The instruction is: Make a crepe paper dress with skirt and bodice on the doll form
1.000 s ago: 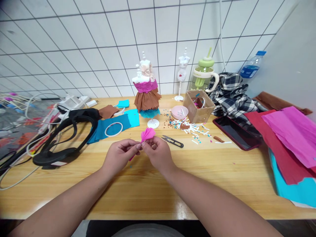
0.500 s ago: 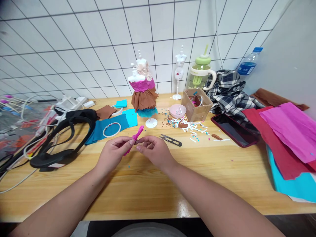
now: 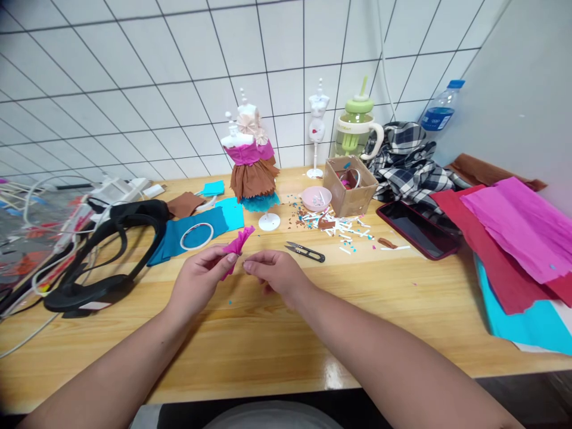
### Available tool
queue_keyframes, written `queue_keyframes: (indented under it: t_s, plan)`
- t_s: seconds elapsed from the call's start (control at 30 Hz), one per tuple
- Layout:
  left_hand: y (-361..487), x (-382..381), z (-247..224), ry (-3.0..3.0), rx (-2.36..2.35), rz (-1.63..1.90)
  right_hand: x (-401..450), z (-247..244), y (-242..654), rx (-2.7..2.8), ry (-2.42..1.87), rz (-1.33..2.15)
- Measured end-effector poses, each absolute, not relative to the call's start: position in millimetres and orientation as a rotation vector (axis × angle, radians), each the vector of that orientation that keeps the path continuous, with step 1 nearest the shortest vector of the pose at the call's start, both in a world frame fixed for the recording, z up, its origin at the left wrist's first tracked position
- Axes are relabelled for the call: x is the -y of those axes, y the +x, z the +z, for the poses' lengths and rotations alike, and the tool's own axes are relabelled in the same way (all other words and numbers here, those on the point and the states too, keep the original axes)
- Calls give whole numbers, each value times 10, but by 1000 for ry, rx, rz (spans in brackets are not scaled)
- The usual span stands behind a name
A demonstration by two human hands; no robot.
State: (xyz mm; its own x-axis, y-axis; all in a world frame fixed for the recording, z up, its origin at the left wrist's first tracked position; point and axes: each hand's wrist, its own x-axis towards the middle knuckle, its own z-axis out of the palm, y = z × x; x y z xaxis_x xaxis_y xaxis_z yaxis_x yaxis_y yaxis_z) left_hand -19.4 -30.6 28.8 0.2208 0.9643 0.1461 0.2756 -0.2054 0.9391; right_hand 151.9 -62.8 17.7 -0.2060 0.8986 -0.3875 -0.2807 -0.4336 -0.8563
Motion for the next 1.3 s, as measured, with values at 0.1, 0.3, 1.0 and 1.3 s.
queue_keyframes:
  t_s: [0.1,0.3,1.0,1.3]
  plan:
    - [-206,299,276,1761,-1140,1057,601,160,1554,774,-1147,1795]
    - [-351,315,357,2584,-840,1110,517,109,1696,847,-1052,1915]
    - [-230,437,292,2973,-389,530,515,326,2110,2185,-1039,724]
    - [-274,256,235,2621,-1110,888,699,456,1858,1795,-1147,538]
